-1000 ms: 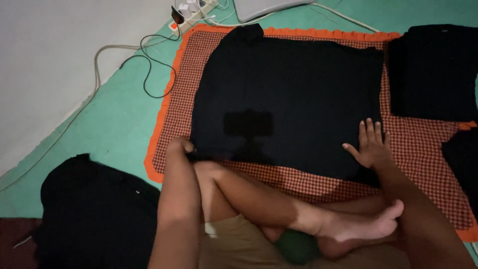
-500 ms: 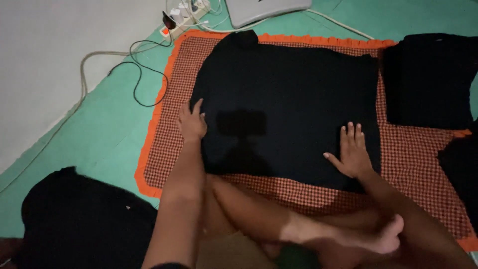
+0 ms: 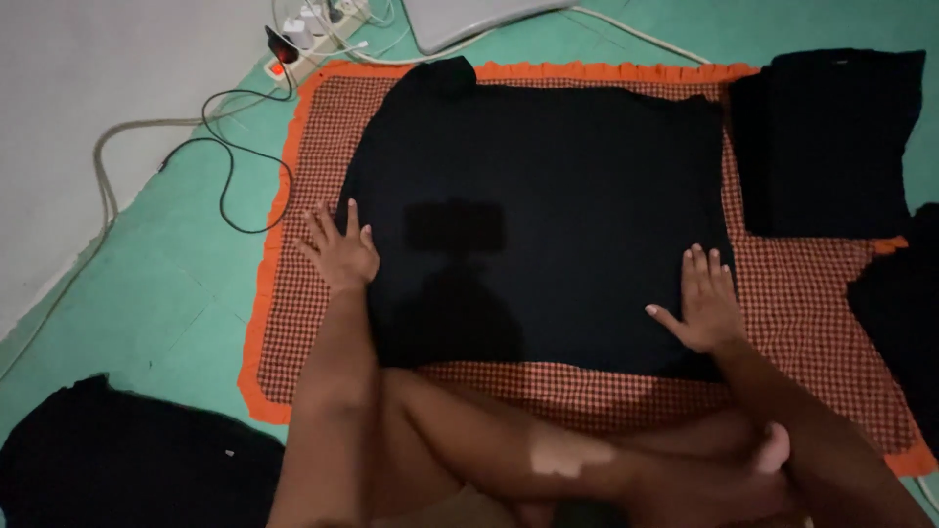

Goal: The person folds a black t-shirt on a checkered mat, smoothing it out and folding it into a compact rectangle. They then pick up another black t-shirt, unfold it, and smooth it out on the mat.

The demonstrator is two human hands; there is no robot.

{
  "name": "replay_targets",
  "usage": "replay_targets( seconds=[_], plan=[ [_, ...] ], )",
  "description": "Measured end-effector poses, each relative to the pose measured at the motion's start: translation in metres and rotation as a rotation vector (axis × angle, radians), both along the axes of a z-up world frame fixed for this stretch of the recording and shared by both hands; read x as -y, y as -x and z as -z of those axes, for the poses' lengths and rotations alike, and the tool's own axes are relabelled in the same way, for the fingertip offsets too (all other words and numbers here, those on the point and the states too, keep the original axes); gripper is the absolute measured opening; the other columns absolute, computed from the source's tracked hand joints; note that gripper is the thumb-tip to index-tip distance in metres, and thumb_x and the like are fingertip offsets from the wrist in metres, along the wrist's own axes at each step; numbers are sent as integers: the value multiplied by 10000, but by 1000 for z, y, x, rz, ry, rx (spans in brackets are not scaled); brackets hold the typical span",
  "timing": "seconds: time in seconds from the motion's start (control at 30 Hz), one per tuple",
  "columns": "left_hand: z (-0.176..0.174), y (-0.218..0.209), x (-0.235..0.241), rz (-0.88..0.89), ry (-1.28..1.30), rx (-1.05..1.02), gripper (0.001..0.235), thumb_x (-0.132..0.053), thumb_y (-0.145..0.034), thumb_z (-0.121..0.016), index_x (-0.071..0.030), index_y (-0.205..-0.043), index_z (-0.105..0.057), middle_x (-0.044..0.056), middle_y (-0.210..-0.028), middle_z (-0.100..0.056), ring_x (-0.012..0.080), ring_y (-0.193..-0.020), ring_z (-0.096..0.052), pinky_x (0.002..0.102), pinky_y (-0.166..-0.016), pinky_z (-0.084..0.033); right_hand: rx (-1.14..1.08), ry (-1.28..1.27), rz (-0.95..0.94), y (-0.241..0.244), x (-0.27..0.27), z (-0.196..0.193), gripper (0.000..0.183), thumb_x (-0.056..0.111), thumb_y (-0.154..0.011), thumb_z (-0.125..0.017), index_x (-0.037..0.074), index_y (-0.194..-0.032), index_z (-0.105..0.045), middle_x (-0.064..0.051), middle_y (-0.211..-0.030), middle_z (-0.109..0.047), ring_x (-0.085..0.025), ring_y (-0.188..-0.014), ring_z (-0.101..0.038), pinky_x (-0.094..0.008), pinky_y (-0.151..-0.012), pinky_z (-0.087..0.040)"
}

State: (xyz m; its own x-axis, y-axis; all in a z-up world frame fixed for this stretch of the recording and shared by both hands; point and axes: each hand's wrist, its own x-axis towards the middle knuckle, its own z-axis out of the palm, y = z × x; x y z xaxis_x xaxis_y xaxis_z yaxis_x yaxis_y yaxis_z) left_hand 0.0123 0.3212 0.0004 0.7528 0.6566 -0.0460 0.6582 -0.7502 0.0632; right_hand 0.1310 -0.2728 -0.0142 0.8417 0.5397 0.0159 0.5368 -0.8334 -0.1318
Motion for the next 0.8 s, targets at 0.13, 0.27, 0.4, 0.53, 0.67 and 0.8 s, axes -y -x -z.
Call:
replay_targets(
  seconds=[0.13, 0.27, 0.4, 0.53, 0.67, 0.8],
  plan=[
    [-22, -28, 51, 259, -277, 287, 590, -460, -1099, -346, -78, -1462, -611, 216, -1617, -427, 399, -1539, -276, 658, -1160, -191, -5, -76, 54, 2, -19, -6, 1165, 772, -854, -499, -74, -1608, -228, -326, -1661, -221, -546, -1531, -172, -662, -1239, -158],
    [-34, -53, 150, 764, -177, 377, 682, -538, -926, -604, -98, -1445, -570, 194, -1530, -499, 415, -1450, -415, 628, -1124, -327, 71, -158, -90, 18, -75, -16, 1121, 713, -893, -515, -80, -1611, -181, -310, -1690, -76, -531, -1541, -32, -658, -1221, -75],
    [6, -39, 218, 1019, 33, 279, 927, -672, -933, -494, -62, -1609, -324, 180, -1677, -296, 391, -1555, -259, 629, -1210, -257, -21, -115, -189, 29, -87, -9, 1260, 810, -807, -551, -52, -1625, -132, -297, -1687, -107, -510, -1551, -70, -661, -1223, -69],
    [2, -42, 210, 989, 137, 166, 959, -682, -892, -547, -107, -1623, -310, 139, -1686, -301, 367, -1553, -282, 631, -1222, -245, 33, 99, -174, 19, -47, -13, 1317, 920, -726, -485, -17, -1617, -237, -258, -1680, -250, -483, -1538, -239, -664, -1218, -200],
    [28, -48, 207, 1166, -41, 572, 560, -593, -975, -522, -118, -1272, -544, 122, -1382, -559, 347, -1301, -512, 668, -1080, -361, -189, 73, -20, 4, -31, -24, 1218, 870, -776, -519, 110, -1658, -164, -143, -1720, -156, -410, -1571, -145, -675, -1237, -119],
    [38, -35, 217, 1515, 130, 721, 581, -787, -832, -529, -228, -674, -524, -48, -708, -520, 199, -724, -582, 448, -739, -466, 291, -216, -264, 10, -33, -17, 782, 757, -772, -664, 121, -1225, -703, -90, -1119, -743, -350, -1110, -677, -545, -972, -442]
  ],
)
